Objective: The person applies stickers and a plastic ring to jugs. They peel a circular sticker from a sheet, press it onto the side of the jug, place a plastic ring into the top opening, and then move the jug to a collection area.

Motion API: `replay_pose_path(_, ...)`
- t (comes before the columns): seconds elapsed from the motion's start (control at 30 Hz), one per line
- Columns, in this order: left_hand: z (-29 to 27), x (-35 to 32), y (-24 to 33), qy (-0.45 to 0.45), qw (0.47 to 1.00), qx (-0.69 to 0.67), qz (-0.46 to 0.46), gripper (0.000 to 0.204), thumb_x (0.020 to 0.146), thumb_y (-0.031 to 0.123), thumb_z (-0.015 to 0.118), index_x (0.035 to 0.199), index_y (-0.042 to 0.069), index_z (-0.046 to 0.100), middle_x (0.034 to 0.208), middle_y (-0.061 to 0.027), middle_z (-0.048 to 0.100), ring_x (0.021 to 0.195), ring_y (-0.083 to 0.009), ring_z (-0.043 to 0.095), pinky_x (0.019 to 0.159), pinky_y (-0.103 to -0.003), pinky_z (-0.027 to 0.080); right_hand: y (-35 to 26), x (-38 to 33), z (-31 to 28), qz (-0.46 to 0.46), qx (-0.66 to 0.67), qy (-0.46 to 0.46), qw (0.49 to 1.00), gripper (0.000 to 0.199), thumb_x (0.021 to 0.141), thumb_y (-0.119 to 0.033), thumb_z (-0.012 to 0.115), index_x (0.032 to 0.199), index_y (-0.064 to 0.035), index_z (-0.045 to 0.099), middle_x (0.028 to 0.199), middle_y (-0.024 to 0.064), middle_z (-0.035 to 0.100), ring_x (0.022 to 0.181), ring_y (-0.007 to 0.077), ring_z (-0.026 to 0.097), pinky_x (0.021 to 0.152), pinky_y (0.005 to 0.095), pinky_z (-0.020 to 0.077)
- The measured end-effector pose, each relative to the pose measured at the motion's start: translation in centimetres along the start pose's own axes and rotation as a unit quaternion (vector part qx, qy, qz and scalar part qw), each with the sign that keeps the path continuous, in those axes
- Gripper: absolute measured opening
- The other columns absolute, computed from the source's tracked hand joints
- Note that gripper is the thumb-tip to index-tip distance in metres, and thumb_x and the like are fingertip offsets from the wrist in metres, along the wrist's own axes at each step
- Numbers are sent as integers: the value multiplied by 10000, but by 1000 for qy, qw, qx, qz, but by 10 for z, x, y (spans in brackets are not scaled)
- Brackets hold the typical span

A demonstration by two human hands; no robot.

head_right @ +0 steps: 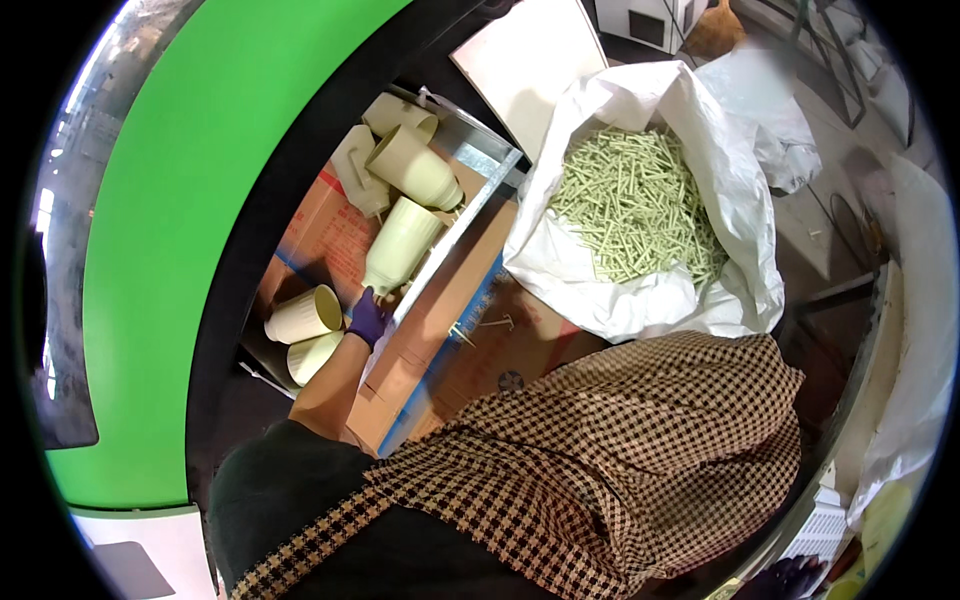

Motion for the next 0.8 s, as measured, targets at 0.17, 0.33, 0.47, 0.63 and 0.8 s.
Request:
replay_pose_path(0.17, 49, 28, -25, -37, 975, -96, -195, 745, 894, 752, 576, 1384, 190, 562, 1322, -115, 607, 1064, -333, 614, 952, -512, 546, 21, -19, -6, -47, -31, -202, 978, 350, 1026, -14, 514, 1372, 20, 557, 1533, 195, 486, 1394, 304, 501, 1119, 417, 460)
replay_pose_path(0.33, 51, 66, -12, -18, 954, -299, -33, 631, 944, 597, 647, 1390, 155, 584, 1357, -115, 625, 1178, -311, 612, 1001, -443, 531, -44, -29, 62, -162, -270, -223, 922, 229, 1007, 31, 548, 1218, 73, 628, 1348, 181, 623, 1189, 290, 627, 1007, 384, 534)
replay_pose_path(0.47, 76, 17, 40, 16, 965, 18, 263, 532, 966, 401, 700, 1353, 46, 612, 1338, -88, 638, 1214, -271, 591, 1006, -439, 482, -51, -47, 79, 135, 65, -215, 965, 184, 981, -53, 544, 1104, 35, 649, 1139, 98, 639, 1050, 181, 588, 948, 313, 473)
replay_pose_path(0.63, 215, -204, 152, -94, 451, 490, 740, 482, 705, 296, 922, 1038, 56, 669, 1241, -181, 656, 1149, -369, 618, 1016, -458, 475, -104, -76, 148, -59, 6, -364, 930, 253, 857, 77, 563, 1072, 21, 684, 1087, 155, 654, 1050, 281, 623, 932, 377, 510)
replay_pose_path(0.8, 316, -338, 117, -386, 533, 419, 626, 741, 629, 363, 952, 1226, 91, 606, 1236, -157, 652, 1134, -366, 623, 998, -465, 482, -177, -124, 215, -332, 36, -464, 820, 508, 792, -103, 791, 1287, -154, 688, 1303, 158, 636, 930, 287, 718, 733, 359, 599)
Point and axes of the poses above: each hand's wrist, its own x-axis towards the middle knuckle, its own z-axis out of the palm, y = z × x, the point moved 5 cm from there along x, towards the middle knuckle
